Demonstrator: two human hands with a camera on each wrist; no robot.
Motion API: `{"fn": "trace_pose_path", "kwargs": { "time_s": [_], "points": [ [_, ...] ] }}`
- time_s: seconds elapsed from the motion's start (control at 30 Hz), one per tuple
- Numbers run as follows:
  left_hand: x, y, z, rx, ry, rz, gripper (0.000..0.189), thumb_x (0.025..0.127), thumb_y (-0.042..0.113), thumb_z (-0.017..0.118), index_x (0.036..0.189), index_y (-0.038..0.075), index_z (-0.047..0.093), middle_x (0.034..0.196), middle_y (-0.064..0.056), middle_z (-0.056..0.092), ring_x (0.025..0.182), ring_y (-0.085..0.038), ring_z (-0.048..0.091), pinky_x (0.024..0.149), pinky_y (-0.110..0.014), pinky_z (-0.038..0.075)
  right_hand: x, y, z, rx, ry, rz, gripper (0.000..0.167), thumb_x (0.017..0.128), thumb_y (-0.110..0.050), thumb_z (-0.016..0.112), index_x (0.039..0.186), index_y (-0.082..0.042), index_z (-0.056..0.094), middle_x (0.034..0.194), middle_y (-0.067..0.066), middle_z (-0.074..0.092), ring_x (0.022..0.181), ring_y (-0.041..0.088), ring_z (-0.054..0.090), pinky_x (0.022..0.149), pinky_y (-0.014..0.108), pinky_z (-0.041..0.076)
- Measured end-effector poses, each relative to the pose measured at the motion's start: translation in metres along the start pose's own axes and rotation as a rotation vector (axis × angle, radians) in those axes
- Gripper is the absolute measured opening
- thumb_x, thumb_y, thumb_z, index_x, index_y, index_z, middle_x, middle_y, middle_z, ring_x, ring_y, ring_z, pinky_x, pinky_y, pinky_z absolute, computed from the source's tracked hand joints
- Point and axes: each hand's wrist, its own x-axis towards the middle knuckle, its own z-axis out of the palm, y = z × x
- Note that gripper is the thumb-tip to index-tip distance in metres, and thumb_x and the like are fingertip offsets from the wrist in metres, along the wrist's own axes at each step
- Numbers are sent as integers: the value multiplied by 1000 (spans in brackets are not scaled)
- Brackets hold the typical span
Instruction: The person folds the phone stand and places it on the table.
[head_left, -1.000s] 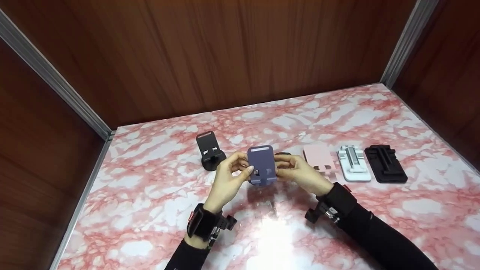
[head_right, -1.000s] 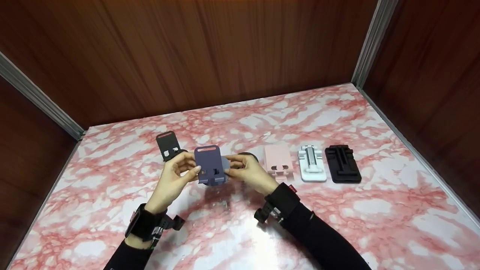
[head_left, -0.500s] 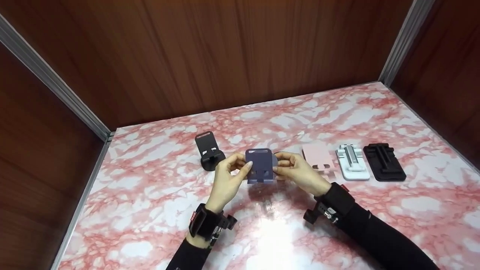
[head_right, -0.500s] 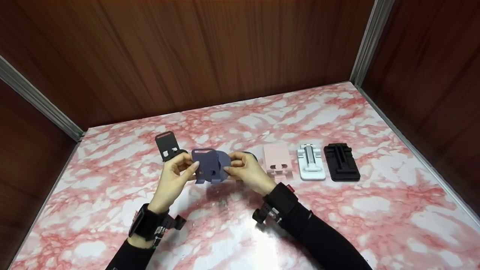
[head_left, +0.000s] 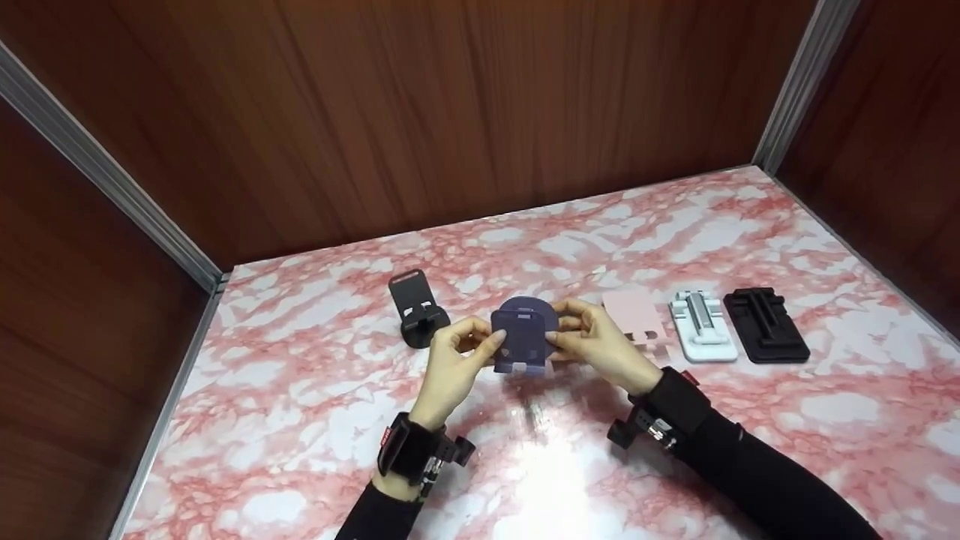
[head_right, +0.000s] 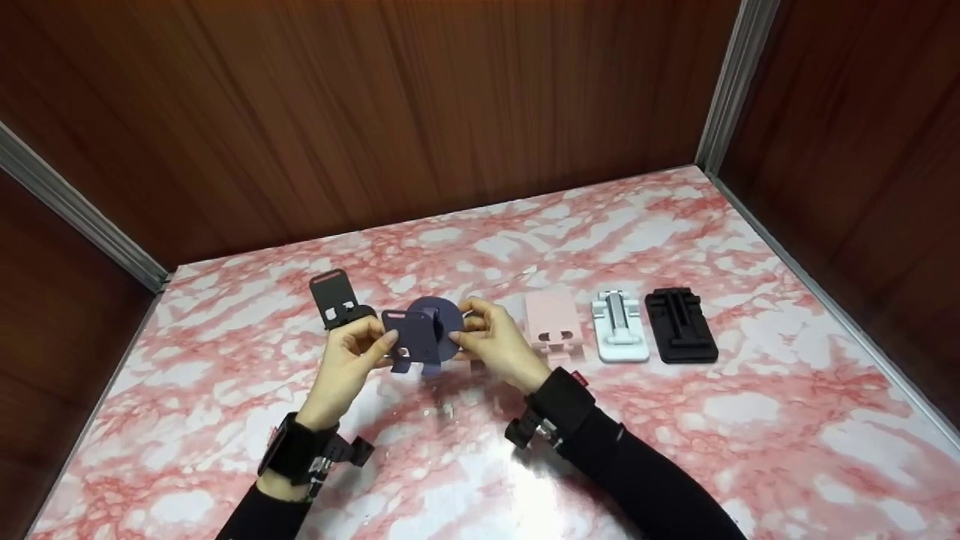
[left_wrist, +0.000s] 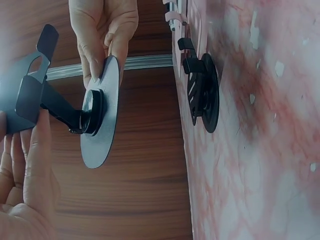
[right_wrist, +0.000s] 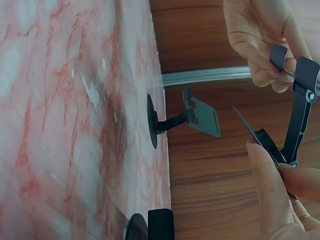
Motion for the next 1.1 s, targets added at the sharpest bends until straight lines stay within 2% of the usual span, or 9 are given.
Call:
{"fn": "trace_pose_path", "kwargs": {
  "time_s": [0.13, 0.4, 0.6, 0.77, 0.9, 1.0, 1.1],
  "points": [
    [-1, -1, -1, -43, -20, -18, 11, 89, 2, 69, 83, -6, 63, 81, -5, 60, 69, -14, 56, 64, -35, 59, -1, 1, 1, -27, 0, -14, 36, 90, 12, 55, 125, 11, 46, 107, 19, 64, 88, 26, 68, 81, 44, 55],
    [-3, 3, 1, -50, -74, 4, 13, 89, 2, 69, 82, -7, 63, 76, 0, 59, 68, -11, 54, 65, -35, 59, -2, 1, 1, -91, -2, -33, 37, 89, 16, 51, 125, 11, 47, 108, 20, 65, 88, 25, 68, 79, 41, 57],
    [0, 0, 0, -93, -103, -34, 13, 89, -3, 66, 81, -12, 61, 76, -2, 59, 68, -13, 54, 68, -37, 59, -1, 0, 1, -127, -1, -39, 37, 89, 16, 51, 125, 12, 48, 108, 21, 64, 88, 24, 67, 79, 40, 57],
    [1, 1, -2, -122, -118, -31, 12, 89, -6, 65, 79, -11, 60, 76, -5, 58, 69, -15, 57, 69, -40, 59, -1, -3, 2, -160, 10, -58, 33, 89, 16, 51, 122, 13, 49, 108, 24, 64, 86, 24, 68, 79, 45, 56],
    [0, 3, -3, -114, -122, -1, 15, 90, -2, 66, 79, -10, 60, 76, -4, 59, 68, -13, 57, 68, -38, 59, -1, -6, 4, -180, 14, -82, 33, 89, 16, 52, 122, 13, 48, 110, 25, 63, 85, 22, 68, 80, 51, 54],
    [-2, 13, -4, -88, -122, 8, 16, 90, 0, 67, 79, -11, 61, 75, -6, 59, 68, -13, 56, 67, -37, 59, -2, -7, 5, -191, 14, -100, 34, 89, 16, 53, 123, 14, 48, 110, 27, 63, 85, 21, 68, 80, 52, 54],
    [-4, 23, -4, -66, -128, -9, 16, 89, -1, 67, 79, -12, 61, 74, -6, 60, 67, -13, 55, 67, -36, 59, -3, -7, 6, -218, 19, -125, 35, 89, 17, 53, 123, 14, 48, 111, 28, 62, 84, 21, 69, 78, 51, 55]
  ]
}}
